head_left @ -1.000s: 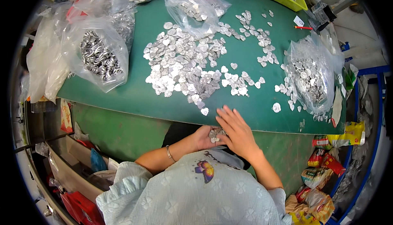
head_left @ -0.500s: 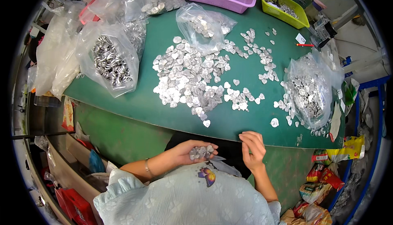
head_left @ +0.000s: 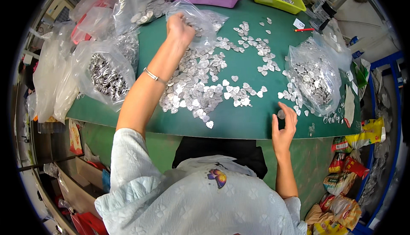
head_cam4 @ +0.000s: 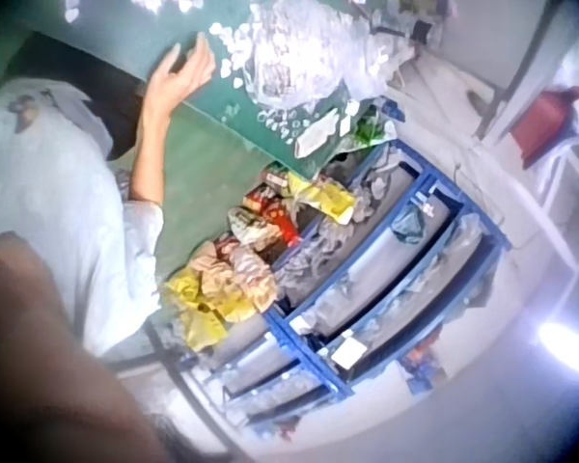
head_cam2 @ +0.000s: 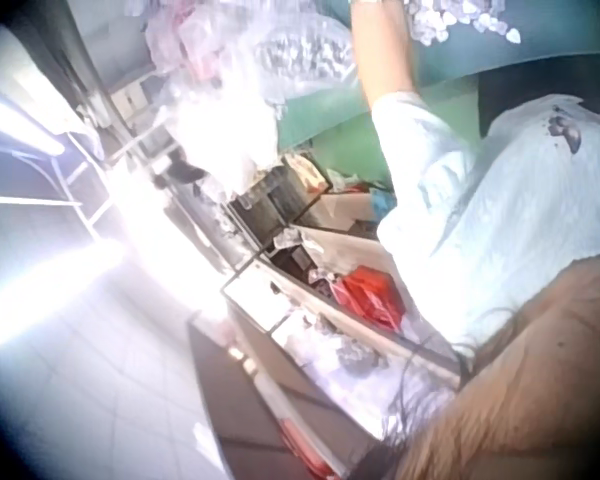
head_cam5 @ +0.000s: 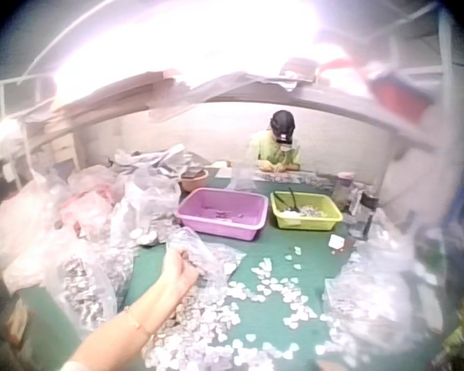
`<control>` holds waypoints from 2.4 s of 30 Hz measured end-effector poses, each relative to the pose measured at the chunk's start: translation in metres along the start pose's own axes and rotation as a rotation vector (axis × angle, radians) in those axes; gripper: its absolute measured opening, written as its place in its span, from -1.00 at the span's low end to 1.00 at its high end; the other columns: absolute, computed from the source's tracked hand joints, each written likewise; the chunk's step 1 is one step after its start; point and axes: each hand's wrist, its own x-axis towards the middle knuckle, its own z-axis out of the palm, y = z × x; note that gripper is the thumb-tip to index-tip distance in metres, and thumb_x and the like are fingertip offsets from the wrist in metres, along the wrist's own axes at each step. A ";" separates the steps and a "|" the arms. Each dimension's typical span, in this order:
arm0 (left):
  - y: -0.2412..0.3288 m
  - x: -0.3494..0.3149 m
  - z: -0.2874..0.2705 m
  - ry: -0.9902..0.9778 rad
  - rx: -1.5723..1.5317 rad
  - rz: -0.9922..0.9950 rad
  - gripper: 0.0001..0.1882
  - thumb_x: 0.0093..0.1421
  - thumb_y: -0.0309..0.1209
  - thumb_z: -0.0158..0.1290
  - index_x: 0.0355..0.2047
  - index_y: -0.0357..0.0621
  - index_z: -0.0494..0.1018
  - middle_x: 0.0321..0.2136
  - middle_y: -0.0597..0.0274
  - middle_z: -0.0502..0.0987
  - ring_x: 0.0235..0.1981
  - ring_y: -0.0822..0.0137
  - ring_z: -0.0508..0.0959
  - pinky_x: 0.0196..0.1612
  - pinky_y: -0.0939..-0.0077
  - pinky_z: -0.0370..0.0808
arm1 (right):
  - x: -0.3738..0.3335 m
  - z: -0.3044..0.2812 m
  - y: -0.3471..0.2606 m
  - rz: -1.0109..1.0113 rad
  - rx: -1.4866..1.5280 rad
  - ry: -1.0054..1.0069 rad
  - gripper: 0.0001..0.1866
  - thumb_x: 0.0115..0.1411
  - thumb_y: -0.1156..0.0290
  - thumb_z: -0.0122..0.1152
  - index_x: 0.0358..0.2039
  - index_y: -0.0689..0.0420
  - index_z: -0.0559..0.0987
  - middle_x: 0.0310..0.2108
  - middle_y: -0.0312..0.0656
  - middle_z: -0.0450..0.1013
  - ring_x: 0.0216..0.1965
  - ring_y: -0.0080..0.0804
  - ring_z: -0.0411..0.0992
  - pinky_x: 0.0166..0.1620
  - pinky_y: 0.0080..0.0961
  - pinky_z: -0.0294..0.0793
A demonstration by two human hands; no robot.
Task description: The person sorts small, silver, heart-shaped sequins on a green table. They pick up handfuls of sequins, separate them, and place them into clear plastic bags. The person also moves a purple container and a plastic bag on the table to organize the workspace.
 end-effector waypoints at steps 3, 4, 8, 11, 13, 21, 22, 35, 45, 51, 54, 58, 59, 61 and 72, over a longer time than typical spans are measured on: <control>-0.023 -0.001 -0.004 0.054 0.240 0.179 -0.72 0.21 -0.47 -0.19 -0.10 -0.37 0.27 -0.04 -0.04 0.35 0.07 0.12 0.30 0.23 0.11 0.11 | -0.004 -0.006 0.014 0.048 -0.131 -0.039 -0.60 0.01 0.54 0.25 -0.08 0.20 0.46 -0.09 -0.13 0.44 -0.03 -0.15 0.31 0.02 -0.31 0.21; -0.033 -0.011 -0.006 0.119 0.359 0.259 -0.70 0.20 -0.47 -0.16 -0.08 -0.37 0.26 -0.04 -0.02 0.35 0.06 0.13 0.31 0.22 0.18 0.13 | -0.007 -0.007 0.019 0.063 -0.172 -0.055 -0.59 0.00 0.52 0.27 -0.08 0.20 0.46 -0.08 -0.14 0.43 -0.02 -0.15 0.31 0.01 -0.30 0.21; -0.070 -0.104 -0.016 0.162 0.731 0.643 -0.59 0.13 -0.55 -0.05 0.03 -0.28 0.26 -0.07 0.15 0.37 -0.04 0.30 0.37 0.06 0.39 0.28 | -0.010 -0.005 0.025 -0.010 -0.148 -0.031 -0.66 -0.03 0.61 0.26 -0.18 0.22 0.51 -0.17 -0.12 0.47 -0.11 -0.16 0.38 -0.04 -0.35 0.30; -0.082 -0.136 -0.043 -0.772 1.280 0.800 -0.67 0.08 -0.53 0.04 -0.10 -0.16 0.38 -0.07 0.17 0.39 -0.08 0.26 0.40 -0.06 0.36 0.32 | -0.006 0.000 0.027 -0.021 -0.066 -0.031 -0.68 -0.05 0.64 0.28 -0.21 0.24 0.51 -0.21 -0.09 0.48 -0.16 -0.14 0.40 -0.09 -0.36 0.37; -0.095 -0.146 -0.046 -1.220 1.468 0.814 -0.73 0.04 -0.45 0.12 -0.20 -0.16 0.44 -0.16 0.19 0.41 -0.11 0.24 0.40 -0.09 0.33 0.29 | -0.004 -0.002 0.024 0.032 -0.050 -0.010 -0.65 -0.08 0.64 0.30 -0.21 0.25 0.51 -0.21 -0.07 0.47 -0.17 -0.13 0.40 -0.10 -0.36 0.39; -0.115 -0.157 -0.041 -1.316 1.957 1.103 -0.76 -0.01 -0.34 0.10 -0.38 -0.25 0.47 -0.41 0.20 0.37 -0.22 0.24 0.35 -0.18 0.32 0.24 | -0.013 -0.006 0.036 0.086 0.037 -0.045 -0.60 -0.10 0.68 0.30 -0.17 0.25 0.50 -0.29 -0.08 0.47 -0.21 -0.19 0.41 -0.12 -0.39 0.40; -0.116 -0.157 -0.041 -1.322 1.990 1.143 -0.77 -0.04 -0.36 0.09 -0.40 -0.26 0.47 -0.43 0.20 0.37 -0.24 0.24 0.36 -0.18 0.32 0.25 | -0.011 -0.004 0.035 0.072 0.025 -0.041 -0.61 -0.10 0.66 0.30 -0.18 0.26 0.50 -0.30 -0.08 0.47 -0.22 -0.16 0.40 -0.13 -0.36 0.39; -0.126 -0.137 -0.040 -1.017 1.619 1.026 -0.92 0.04 -0.46 0.00 -0.45 -0.19 0.40 -0.46 0.16 0.41 -0.32 0.20 0.41 -0.20 0.37 0.31 | -0.001 -0.007 0.033 -0.106 -0.096 0.053 -0.81 0.13 0.66 0.11 -0.20 0.31 0.51 -0.40 0.00 0.43 -0.40 -0.09 0.39 -0.30 -0.30 0.38; -0.109 -0.155 -0.021 -0.598 0.662 -0.672 -0.78 0.27 -0.38 -0.03 -0.24 -0.34 0.42 -0.37 0.15 0.54 -0.47 0.51 0.52 -0.37 0.68 0.51 | 0.003 -0.004 0.040 0.344 0.269 0.150 -0.81 0.28 0.53 -0.07 -0.17 0.24 0.51 -0.53 -0.29 0.34 -0.55 -0.60 0.25 -0.47 -0.65 0.24; -0.157 -0.155 0.069 -0.810 0.430 -0.634 -0.49 0.25 -0.47 -0.06 0.16 -0.43 0.12 0.02 -0.12 0.35 -0.01 0.13 0.48 0.04 0.37 0.47 | -0.005 -0.004 0.026 0.578 0.889 0.194 -0.80 0.36 0.41 -0.13 -0.20 0.19 0.47 -0.56 -0.47 0.16 -0.62 -0.79 0.01 -0.60 -0.78 -0.06; -0.169 -0.166 0.111 -0.763 0.579 -0.551 -0.46 0.23 -0.54 -0.13 0.21 -0.37 0.04 0.09 -0.10 0.28 0.07 0.11 0.42 0.05 0.30 0.45 | -0.007 -0.011 0.022 0.626 0.967 0.203 -0.80 0.36 0.38 -0.13 -0.19 0.18 0.46 -0.52 -0.45 0.18 -0.63 -0.78 0.02 -0.60 -0.78 -0.05; -0.168 -0.182 0.083 -0.884 0.664 -0.627 -0.56 0.21 -0.55 -0.11 0.12 -0.32 0.21 0.02 0.00 0.36 -0.01 0.24 0.46 -0.03 0.40 0.47 | -0.011 -0.026 0.022 0.722 1.131 0.219 -0.80 0.32 0.45 -0.08 -0.09 0.22 0.38 -0.41 -0.38 0.23 -0.53 -0.71 0.12 -0.52 -0.75 0.12; -0.164 -0.183 0.071 -0.897 0.696 -0.647 -0.59 0.21 -0.54 -0.10 0.08 -0.32 0.26 -0.01 0.03 0.39 -0.04 0.28 0.47 -0.05 0.42 0.48 | -0.015 -0.026 0.027 0.689 1.222 0.202 -0.72 0.27 0.54 -0.04 -0.01 0.25 0.33 -0.30 -0.30 0.31 -0.40 -0.63 0.25 -0.41 -0.70 0.24; -0.154 -0.186 0.047 -0.886 0.807 -0.639 -0.67 0.20 -0.50 -0.02 -0.02 -0.31 0.38 -0.10 0.13 0.45 -0.14 0.41 0.49 -0.13 0.53 0.48 | -0.010 -0.024 0.017 0.662 1.229 0.128 -0.67 0.23 0.60 -0.03 0.02 0.26 0.31 -0.20 -0.22 0.33 -0.31 -0.55 0.33 -0.32 -0.67 0.29; -0.147 -0.183 -0.029 -0.956 0.907 -0.372 -0.74 0.11 -0.45 0.15 -0.19 -0.28 0.46 -0.32 0.21 0.52 -0.26 0.44 0.53 -0.16 0.53 0.47 | 0.000 -0.003 -0.025 0.407 0.790 -0.295 -0.42 0.09 0.82 -0.04 0.17 0.33 0.19 0.18 -0.02 0.16 0.15 -0.24 0.26 0.14 -0.39 0.31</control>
